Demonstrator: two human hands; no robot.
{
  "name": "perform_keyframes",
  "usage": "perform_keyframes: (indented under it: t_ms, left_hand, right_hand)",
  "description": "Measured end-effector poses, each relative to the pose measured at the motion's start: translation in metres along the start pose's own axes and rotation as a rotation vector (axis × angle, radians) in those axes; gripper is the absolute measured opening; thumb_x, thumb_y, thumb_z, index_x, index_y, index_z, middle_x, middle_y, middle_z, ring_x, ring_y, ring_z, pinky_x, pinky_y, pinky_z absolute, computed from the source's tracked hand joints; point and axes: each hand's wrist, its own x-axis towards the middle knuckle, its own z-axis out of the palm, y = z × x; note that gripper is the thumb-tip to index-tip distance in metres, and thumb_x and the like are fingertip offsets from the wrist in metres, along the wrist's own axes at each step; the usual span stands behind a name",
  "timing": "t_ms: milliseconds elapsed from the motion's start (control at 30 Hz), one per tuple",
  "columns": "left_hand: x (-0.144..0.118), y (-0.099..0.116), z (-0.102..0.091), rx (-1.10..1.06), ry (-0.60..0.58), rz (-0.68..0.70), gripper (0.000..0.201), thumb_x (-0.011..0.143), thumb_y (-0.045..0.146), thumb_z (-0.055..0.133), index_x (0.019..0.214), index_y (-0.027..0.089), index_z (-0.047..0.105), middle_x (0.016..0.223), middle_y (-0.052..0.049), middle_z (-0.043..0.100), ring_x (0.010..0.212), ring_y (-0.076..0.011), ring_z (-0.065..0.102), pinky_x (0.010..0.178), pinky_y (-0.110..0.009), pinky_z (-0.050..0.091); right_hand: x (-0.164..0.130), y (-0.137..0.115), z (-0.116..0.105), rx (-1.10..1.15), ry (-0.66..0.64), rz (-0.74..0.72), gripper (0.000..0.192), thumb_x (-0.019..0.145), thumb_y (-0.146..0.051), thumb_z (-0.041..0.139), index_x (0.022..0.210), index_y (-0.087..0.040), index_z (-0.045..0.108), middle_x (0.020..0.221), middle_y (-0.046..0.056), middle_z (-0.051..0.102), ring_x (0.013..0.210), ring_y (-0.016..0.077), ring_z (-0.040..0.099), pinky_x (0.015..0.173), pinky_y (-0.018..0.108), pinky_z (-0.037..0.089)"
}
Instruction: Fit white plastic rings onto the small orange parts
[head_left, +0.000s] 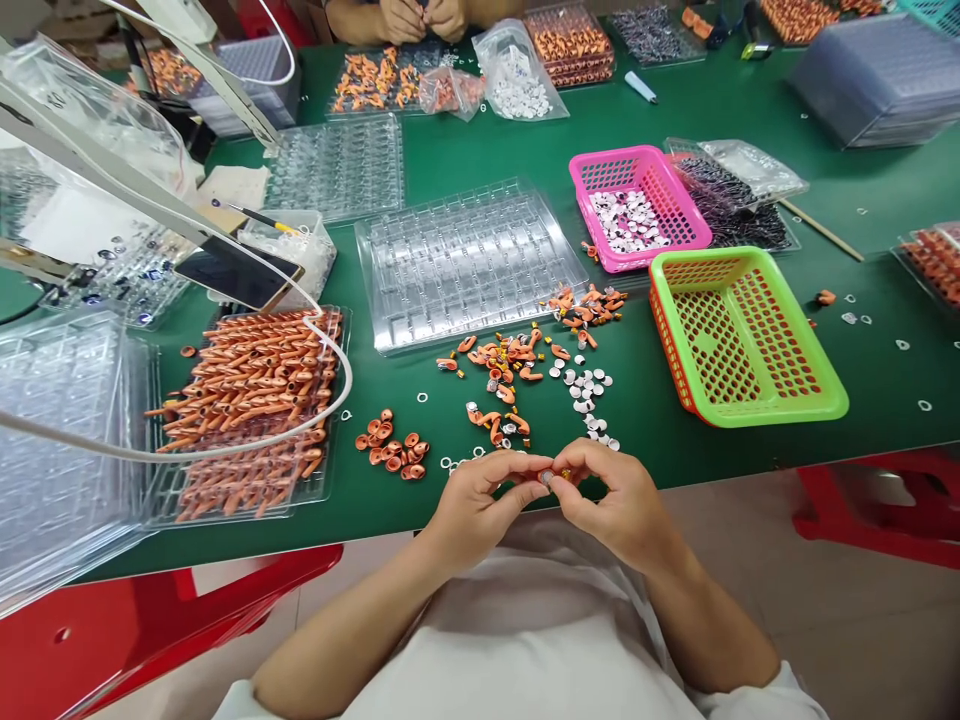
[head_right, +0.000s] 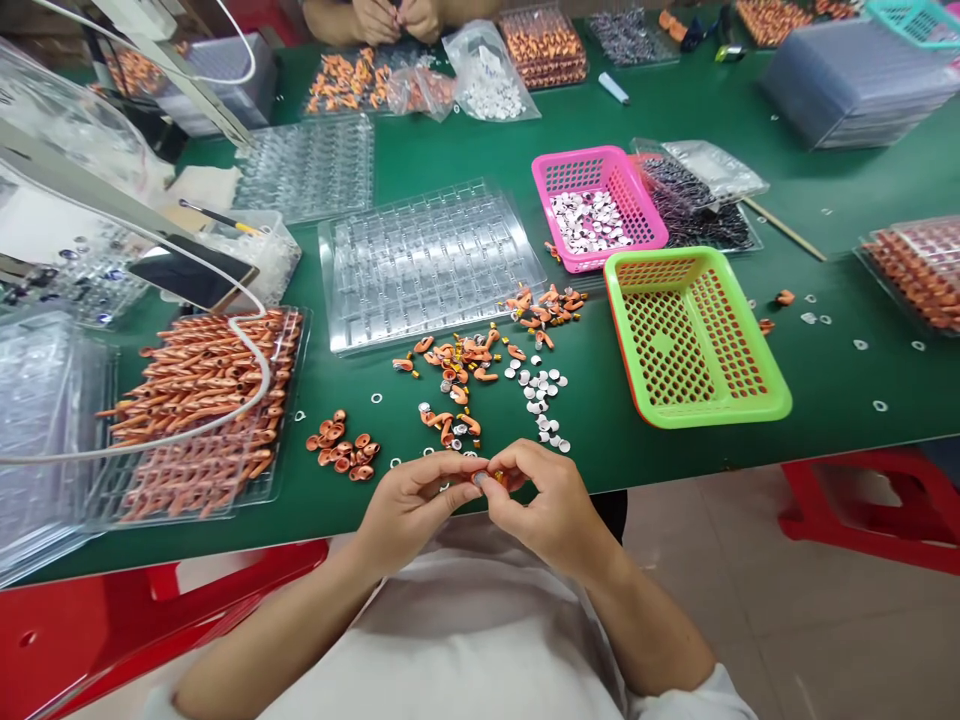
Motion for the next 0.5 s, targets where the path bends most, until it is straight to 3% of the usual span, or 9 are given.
perform_keyframes:
  t_ms: [267, 500]
  left_hand:
    - [0.0046, -0.0024, -0.0077, 0.145, -0.083, 0.317, 0.026, 0.087, 0.007, 0.065, 0.108, 0.021, 0.072, 0.088, -0.003, 0.078, 0.079, -0.0134, 0.072, 0.074, -0.022, 0.056]
    - [0.0048, 0.0009, -0.0107, 0.190, -0.119, 0.357, 0.023, 0.086, 0.006, 0.064, 0.105, 0.017, 0.071, 0.081, -0.004, 0.076, 0.070, -0.0130, 0.070, 0.066, -0.020, 0.054]
  right_hand:
    - [0.0015, 0.0046, -0.0053, -0.030, -0.047, -0.165, 0.009, 0.083, -0.012, 0.062, 0.084, -0.021, 0.060, 0.080, 0.000, 0.064, 0.072, 0.0138, 0.061, 0.068, 0.026, 0.050]
    - [-0.0018, 0.0023, -0.0053, -0.006, -0.075, -0.162, 0.010, 0.084, -0.011, 0.061, 0.081, -0.020, 0.059, 0.076, 0.000, 0.063, 0.069, 0.0122, 0.059, 0.065, 0.024, 0.049]
